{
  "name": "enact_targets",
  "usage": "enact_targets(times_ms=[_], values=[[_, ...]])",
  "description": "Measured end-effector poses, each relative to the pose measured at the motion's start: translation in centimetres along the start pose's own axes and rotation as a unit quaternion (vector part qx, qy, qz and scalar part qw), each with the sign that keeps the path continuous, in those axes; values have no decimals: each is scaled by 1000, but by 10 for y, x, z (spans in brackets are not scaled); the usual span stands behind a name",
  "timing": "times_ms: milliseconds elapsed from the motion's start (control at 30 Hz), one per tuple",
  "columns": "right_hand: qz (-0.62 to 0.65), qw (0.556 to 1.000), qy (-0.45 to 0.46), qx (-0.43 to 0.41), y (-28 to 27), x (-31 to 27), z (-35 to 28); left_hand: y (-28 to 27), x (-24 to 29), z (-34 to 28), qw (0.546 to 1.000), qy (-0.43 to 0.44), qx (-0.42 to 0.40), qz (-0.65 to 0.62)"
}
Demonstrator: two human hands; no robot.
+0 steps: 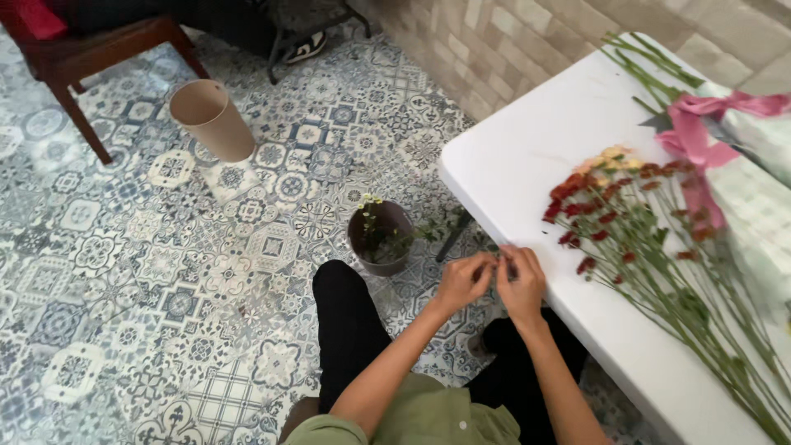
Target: The person arranges flowers by hand and using shears, trimming stems, grouping flowers together, and placing them into a bucket.
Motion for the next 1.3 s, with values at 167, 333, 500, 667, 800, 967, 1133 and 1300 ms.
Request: enact_targets(times_ms=[167, 333, 500, 667, 800, 967, 1133, 1300], values=[[84, 991, 51, -88, 129, 7, 25, -49, -121, -40, 985, -166, -52, 11], [126, 974, 131, -134, 306, 121, -20, -51, -246, -84, 933, -331, -142, -3], [258, 744, 576, -220, 440, 245, -61, -35, -350, -112, 868, -457, -194, 12], [474, 525, 696, -124, 480, 255, -15, -42, -385, -113, 847, -485, -217, -1], [518, 524, 676, -33, 488, 260, 14, -33, -403, -130, 759, -576, -302, -11], [473, 653, 583, -99, 507, 259, 30, -30, -408, -130, 738, -575, -329, -129], [462, 725, 479, -177, 552, 270, 52, -55, -409, -95, 892, -437, -107, -26], [311, 838, 381, -236, 522, 213, 112, -71, -415, -92, 846, -518, -128, -18]])
Point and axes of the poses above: each hand's wrist, its own z-axis towards the middle knuckle, its own y-axis out of the palm, x = y × z, the point moved 6 cm from there along z, towards the middle knuckle, and after that the axes turned 15 degrees about -x, right-handed, at the moved point
